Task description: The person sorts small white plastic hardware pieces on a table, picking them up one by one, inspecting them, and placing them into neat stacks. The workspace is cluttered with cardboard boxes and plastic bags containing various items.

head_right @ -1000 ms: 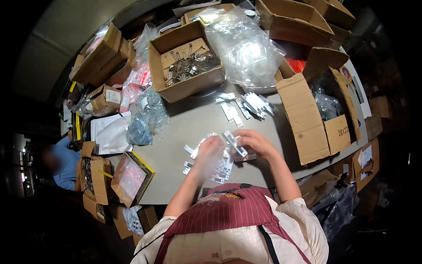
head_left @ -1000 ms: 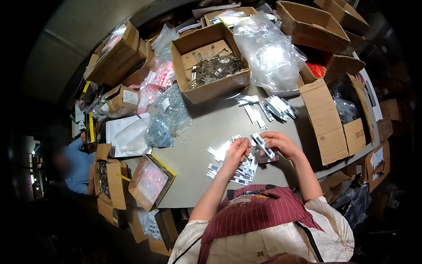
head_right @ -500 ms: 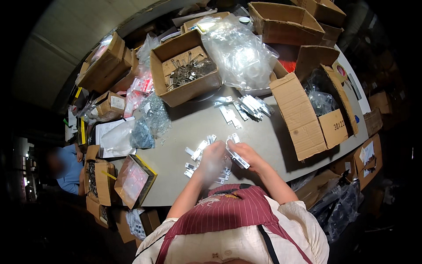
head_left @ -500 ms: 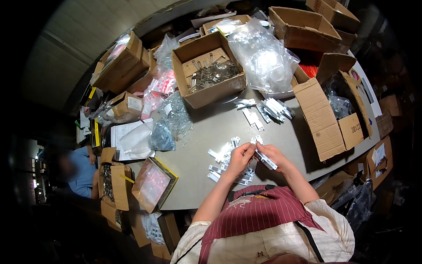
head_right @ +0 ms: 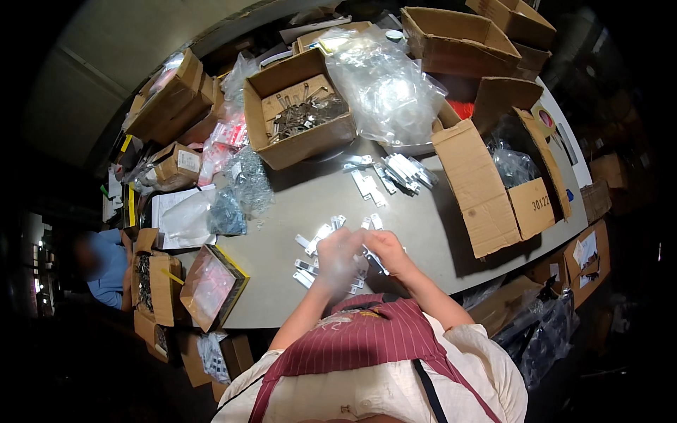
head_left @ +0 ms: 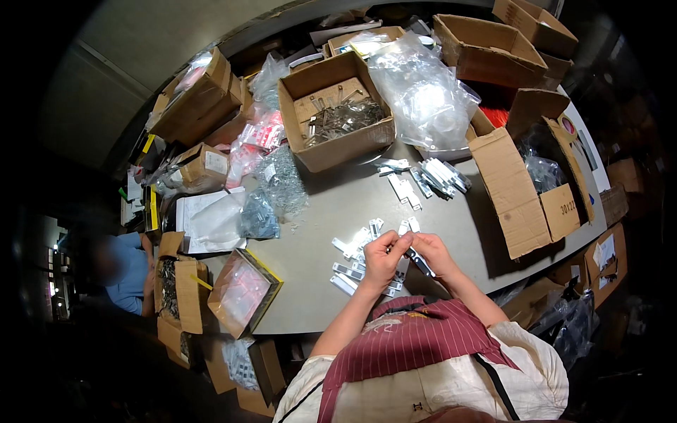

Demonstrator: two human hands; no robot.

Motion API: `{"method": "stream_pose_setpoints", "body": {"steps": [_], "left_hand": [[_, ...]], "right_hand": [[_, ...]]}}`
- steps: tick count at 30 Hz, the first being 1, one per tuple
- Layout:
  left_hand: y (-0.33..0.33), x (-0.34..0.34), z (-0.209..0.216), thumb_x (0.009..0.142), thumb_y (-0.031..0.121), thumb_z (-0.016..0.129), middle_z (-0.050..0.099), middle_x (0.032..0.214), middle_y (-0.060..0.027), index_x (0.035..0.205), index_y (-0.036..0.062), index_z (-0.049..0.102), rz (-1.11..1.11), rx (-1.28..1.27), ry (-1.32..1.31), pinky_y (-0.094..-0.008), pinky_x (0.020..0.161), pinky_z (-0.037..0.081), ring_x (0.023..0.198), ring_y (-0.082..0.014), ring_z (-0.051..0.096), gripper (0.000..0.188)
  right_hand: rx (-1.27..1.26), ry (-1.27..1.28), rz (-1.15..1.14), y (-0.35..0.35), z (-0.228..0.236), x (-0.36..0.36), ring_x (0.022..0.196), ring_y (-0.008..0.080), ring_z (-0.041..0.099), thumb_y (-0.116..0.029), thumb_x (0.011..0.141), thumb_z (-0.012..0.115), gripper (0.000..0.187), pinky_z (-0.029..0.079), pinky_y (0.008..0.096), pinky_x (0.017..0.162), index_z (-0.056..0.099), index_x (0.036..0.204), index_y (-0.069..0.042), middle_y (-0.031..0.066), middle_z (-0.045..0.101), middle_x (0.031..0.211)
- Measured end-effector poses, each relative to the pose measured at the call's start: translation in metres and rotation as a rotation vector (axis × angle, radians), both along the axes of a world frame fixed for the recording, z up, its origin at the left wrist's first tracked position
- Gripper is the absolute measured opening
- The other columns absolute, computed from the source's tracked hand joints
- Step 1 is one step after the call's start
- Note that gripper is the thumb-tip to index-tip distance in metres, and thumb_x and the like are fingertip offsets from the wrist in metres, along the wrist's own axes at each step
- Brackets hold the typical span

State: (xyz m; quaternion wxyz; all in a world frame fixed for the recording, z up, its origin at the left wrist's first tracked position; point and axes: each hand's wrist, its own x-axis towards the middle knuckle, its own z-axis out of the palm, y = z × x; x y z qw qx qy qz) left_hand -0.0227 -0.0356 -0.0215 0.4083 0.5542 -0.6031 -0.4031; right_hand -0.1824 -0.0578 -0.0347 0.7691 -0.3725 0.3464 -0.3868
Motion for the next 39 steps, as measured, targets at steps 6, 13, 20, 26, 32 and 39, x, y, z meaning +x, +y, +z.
{"method": "stream_pose_setpoints", "body": {"steps": [6, 13, 20, 26, 32, 39], "left_hand": [[0.014, -0.002, 0.027, 0.082, 0.003, 0.063, 0.046, 0.065, -0.004, 0.081, 0.0049, 0.058, 0.087, -0.205, -0.009, -0.0315, 0.053, 0.042, 0.057, -0.015, 0.05, 0.006], [0.003, 0.009, 0.021, 0.096, 0.025, 0.058, 0.054, 0.062, -0.0065, 0.076, 0.0037, 0.052, -0.054, 0.441, 1.231, -0.0202, 0.041, 0.03, 0.042, -0.0076, 0.04, 0.029], [0.01, -0.004, 0.008, 0.094, 0.026, 0.059, 0.058, 0.067, -0.0074, 0.086, -0.0014, 0.058, -0.238, 0.703, 0.796, -0.0215, 0.047, 0.035, 0.053, -0.0104, 0.048, 0.028], [0.011, -0.018, 0.021, 0.099, 0.025, 0.059, 0.053, 0.06, -0.0036, 0.077, 0.0011, 0.058, -0.045, 0.852, 0.873, -0.0234, 0.042, 0.029, 0.046, -0.0093, 0.044, 0.033], [0.012, -0.018, 0.006, 0.099, 0.022, 0.059, 0.048, 0.057, -0.001, 0.069, 0.007, 0.052, -0.106, 0.768, 0.889, -0.0249, 0.042, 0.028, 0.044, -0.0095, 0.039, 0.034], [0.01, 0.004, -0.024, 0.096, 0.019, 0.058, 0.047, 0.052, -0.003, 0.064, 0.0085, 0.05, -0.311, 0.59, 1.014, -0.0267, 0.042, 0.027, 0.042, -0.0107, 0.039, 0.034]], "right_hand": [[0.025, 0.065, -0.065, -0.002, 0.004, 0.001, 0.069, 0.0055, 0.056, -0.031, 0.105, 0.052, 0.035, 0.044, 0.0222, 0.062, 0.068, 0.089, -0.003, -0.0021, 0.064, 0.079], [0.012, 0.097, -0.203, -0.011, 0.017, -0.005, 0.059, 0.0035, 0.05, -0.037, 0.106, 0.049, 0.039, 0.039, 0.022, 0.053, 0.065, 0.087, -0.006, -0.0047, 0.058, 0.071], [-0.091, 0.232, -0.242, -0.013, 0.013, -0.011, 0.059, 0.0038, 0.054, -0.033, 0.106, 0.05, 0.037, 0.043, 0.022, 0.052, 0.063, 0.087, -0.004, -0.0019, 0.059, 0.068], [-0.389, 0.441, -0.201, -0.013, 0.006, -0.008, 0.062, 0.0017, 0.047, -0.025, 0.1, 0.06, 0.026, 0.038, 0.0249, 0.051, 0.06, 0.088, -0.002, -0.0025, 0.055, 0.07], [-0.334, 0.449, -0.193, -0.011, -0.004, -0.01, 0.054, 0.0053, 0.044, -0.024, 0.095, 0.067, 0.028, 0.035, 0.0283, 0.048, 0.055, 0.08, -0.003, 0.0008, 0.049, 0.059], [-0.541, 0.885, 0.216, -0.039, -0.004, -0.019, 0.05, 0.015, 0.054, -0.038, 0.094, 0.066, 0.038, 0.041, 0.0323, 0.05, 0.065, 0.086, -0.001, 0.0064, 0.052, 0.054]]}}
